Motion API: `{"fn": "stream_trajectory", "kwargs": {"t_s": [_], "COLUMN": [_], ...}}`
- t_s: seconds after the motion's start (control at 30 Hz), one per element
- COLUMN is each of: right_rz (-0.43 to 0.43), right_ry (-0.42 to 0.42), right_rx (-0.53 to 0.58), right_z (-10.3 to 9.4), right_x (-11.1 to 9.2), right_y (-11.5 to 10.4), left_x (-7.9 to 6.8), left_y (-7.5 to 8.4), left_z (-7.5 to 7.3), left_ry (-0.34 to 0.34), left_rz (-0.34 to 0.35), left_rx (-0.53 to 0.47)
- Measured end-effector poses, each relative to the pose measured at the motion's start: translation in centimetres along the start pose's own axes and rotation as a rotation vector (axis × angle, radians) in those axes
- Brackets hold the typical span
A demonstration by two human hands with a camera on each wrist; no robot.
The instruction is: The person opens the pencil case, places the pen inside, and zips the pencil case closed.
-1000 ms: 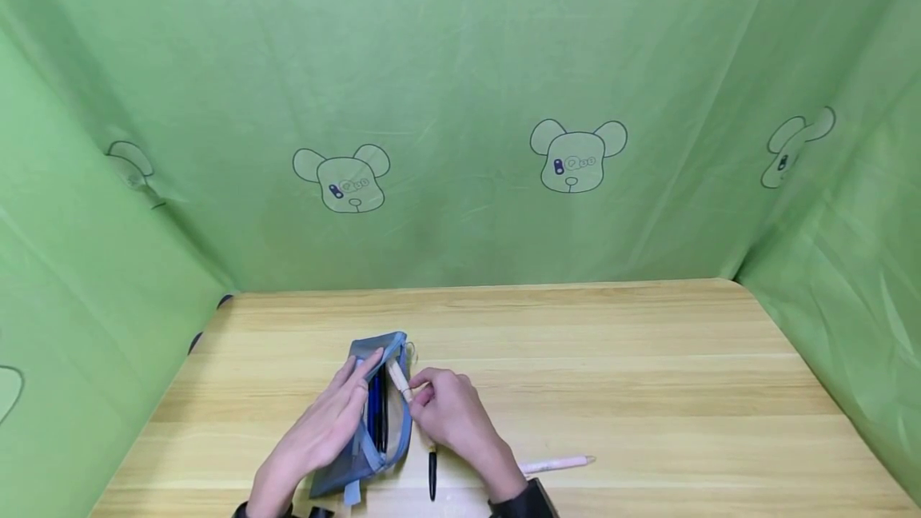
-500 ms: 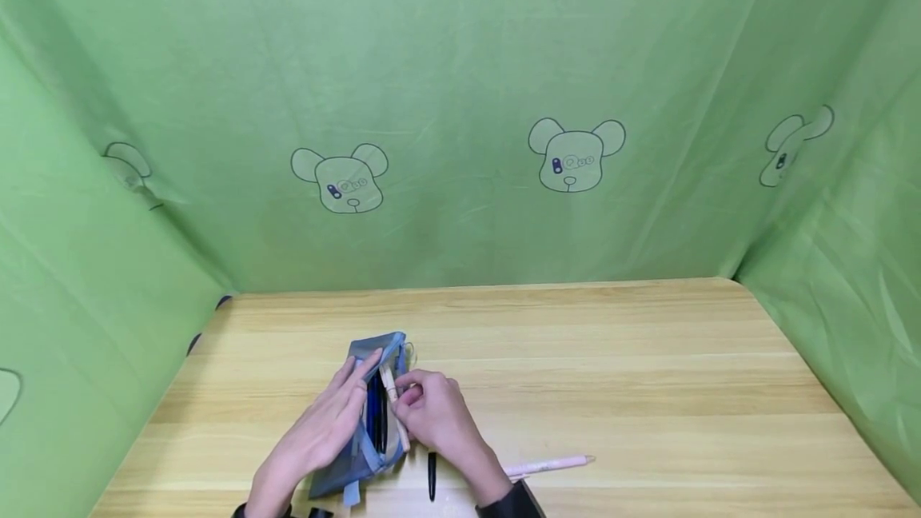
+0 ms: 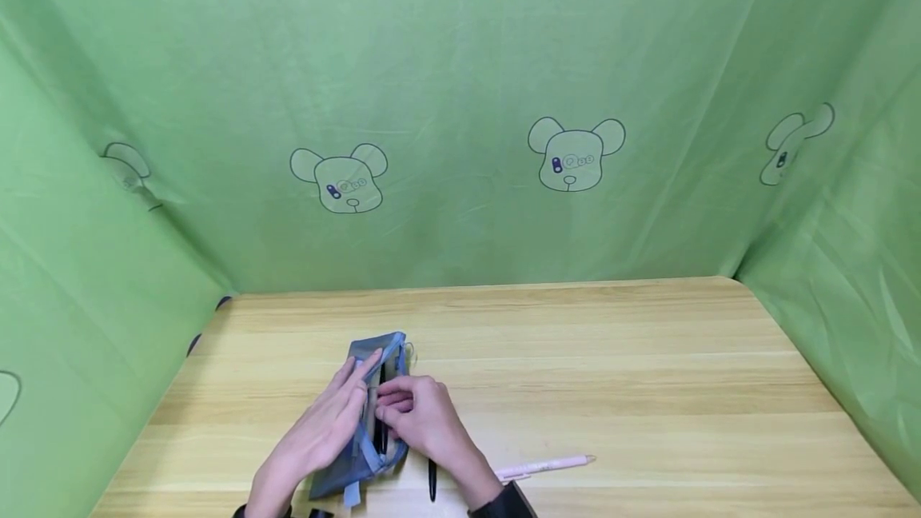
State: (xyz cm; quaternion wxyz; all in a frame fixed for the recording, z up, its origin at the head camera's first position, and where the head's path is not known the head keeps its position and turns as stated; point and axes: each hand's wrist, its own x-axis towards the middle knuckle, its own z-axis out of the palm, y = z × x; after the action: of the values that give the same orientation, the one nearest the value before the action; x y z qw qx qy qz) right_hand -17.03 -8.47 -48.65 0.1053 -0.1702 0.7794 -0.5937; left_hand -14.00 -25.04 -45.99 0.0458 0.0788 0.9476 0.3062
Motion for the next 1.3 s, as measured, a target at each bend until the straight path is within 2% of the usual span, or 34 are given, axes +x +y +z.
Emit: {"fn": "stream_trajectory", "kwargs": {"t_s": [0.17, 0.4, 0.63, 0.83, 0.93, 1.07, 1.3], "right_rz": [-0.079, -0.015, -0.011, 0.004, 0.004, -0.024, -0.011], "right_ry": [-0.006, 0.013, 0.012, 0.015, 0.021, 0.023, -0.032], "right_rx": [-0.084, 0.009, 0.018, 0.027, -0.003, -0.103, -0.183], "right_z": [-0.4, -1.2, -1.8, -3.3, -4.1, -4.9, -6.0], "right_x": [0.1, 0.1, 0.1, 0.0, -0.1, -0.2, -0.5], "right_y": [0.0, 0.3, 0.1, -0.4, -0.5, -0.7, -0.7], "left_x": [0.1, 0.0, 0.0, 0.0, -0.1, -0.1, -0.1], "left_y": [0.1, 0.2, 0.1, 0.2, 0.1, 0.1, 0.2], "left_z": [0.0, 0.0, 0.0, -0.1, 0.0, 0.0, -0.1], "left_ry": [-0.009, -0.003, -0.004, 0.001, 0.005, -0.003, -0.019], "left_rz": [0.007, 0.031, 0.029, 0.039, 0.025, -0.001, -0.023], "left_rx": [-0.011, 0.000, 0.001, 0.003, -0.001, -0.009, -0.008]}}
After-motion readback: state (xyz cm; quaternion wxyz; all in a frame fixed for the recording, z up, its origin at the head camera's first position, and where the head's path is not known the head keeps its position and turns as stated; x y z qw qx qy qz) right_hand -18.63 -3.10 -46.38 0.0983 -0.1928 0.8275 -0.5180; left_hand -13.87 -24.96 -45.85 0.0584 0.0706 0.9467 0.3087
